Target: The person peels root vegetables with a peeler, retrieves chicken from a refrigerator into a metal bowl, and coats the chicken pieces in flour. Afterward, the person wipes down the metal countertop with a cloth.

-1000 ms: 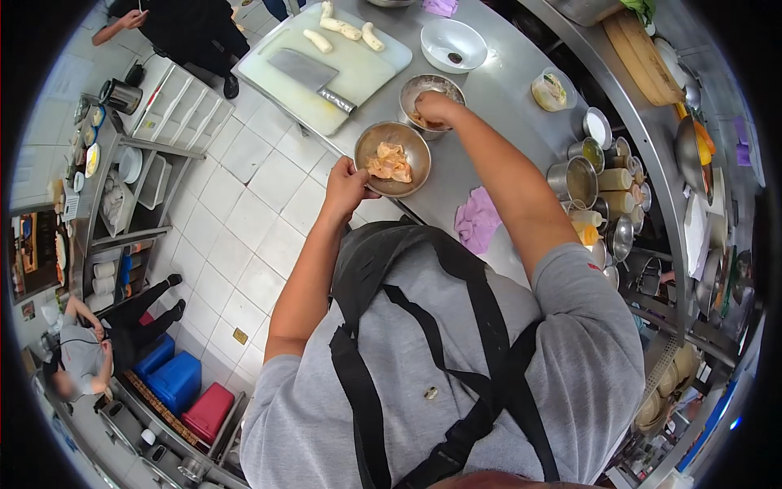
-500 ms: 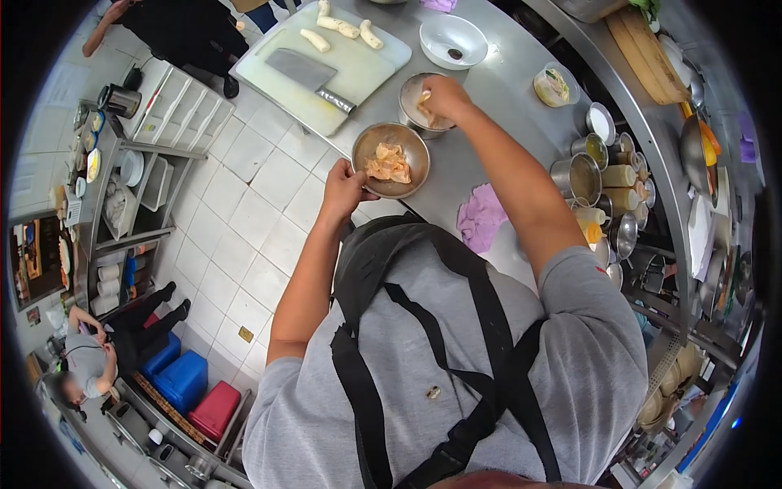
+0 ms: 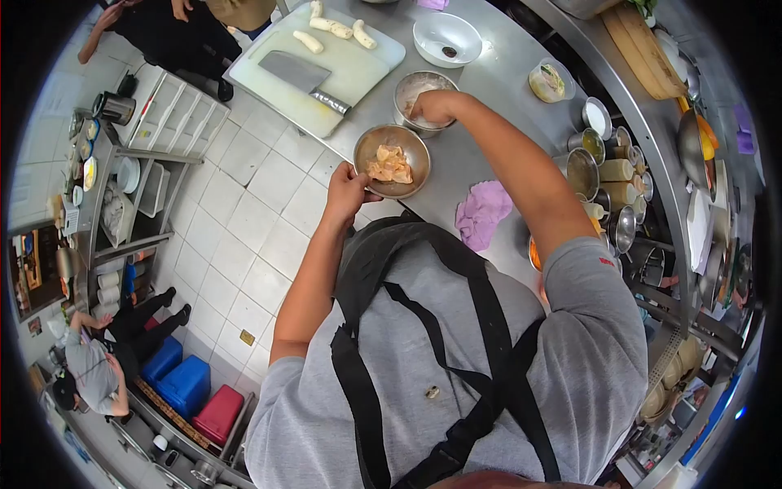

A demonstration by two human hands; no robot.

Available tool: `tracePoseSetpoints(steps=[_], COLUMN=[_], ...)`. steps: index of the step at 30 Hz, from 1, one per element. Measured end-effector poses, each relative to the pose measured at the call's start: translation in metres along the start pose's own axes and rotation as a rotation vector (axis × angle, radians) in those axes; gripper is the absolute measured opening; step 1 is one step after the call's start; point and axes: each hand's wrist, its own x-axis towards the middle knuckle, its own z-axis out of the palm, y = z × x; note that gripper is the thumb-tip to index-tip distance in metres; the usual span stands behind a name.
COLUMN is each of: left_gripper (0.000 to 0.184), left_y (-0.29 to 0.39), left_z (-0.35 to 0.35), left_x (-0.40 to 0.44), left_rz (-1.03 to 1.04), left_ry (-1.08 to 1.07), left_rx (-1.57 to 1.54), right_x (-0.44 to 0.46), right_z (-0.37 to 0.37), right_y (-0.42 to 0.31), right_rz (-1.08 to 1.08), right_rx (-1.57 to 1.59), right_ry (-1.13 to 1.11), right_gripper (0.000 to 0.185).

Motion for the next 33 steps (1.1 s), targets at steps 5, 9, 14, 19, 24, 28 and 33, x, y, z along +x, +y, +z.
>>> tracePoseSetpoints(steps=[5, 9, 14, 19, 24, 28, 33], left_gripper=[0.018, 0.020, 0.020, 0.016, 0.020, 0.023, 0.022], left_y=[0.001, -0.005, 0.004, -0.001, -0.007, -0.014, -0.010], left_z=[0.001, 0.003, 0.004, 0.003, 0.002, -0.001, 0.001], left_x=[-0.002, 0.000, -0.001, -0.002, 0.001, 0.009, 0.003], left_rz=[0.000, 0.005, 0.028, 0.018, 0.012, 0.049, 0.033], left_ry=[-0.004, 0.007, 0.044, 0.021, 0.022, 0.037, 0.023], left_rx=[0.004, -0.005, 0.065, 0.023, 0.026, 0.042, 0.036], right_x=[0.016, 0.011, 0.013, -0.015, 0.006, 0.016, 0.042], right_z=[-0.004, 0.022, 0.032, -0.008, 0.006, 0.026, 0.034], right_y=[0.007, -0.015, -0.014, -0.025, -0.032, -0.026, 0.020], right_rz=[0.086, 0.292, 0.232, 0.244, 0.290, 0.281, 0.250], right_rx=[0.014, 0.050, 0.198, 0.136, 0.235, 0.202, 0.122], right_ry=[0.193, 0.378, 0.480, 0.410, 0.546, 0.609, 0.526], right_gripper=[0.048, 0.042, 0.044, 0.043, 0.044, 0.033, 0.030])
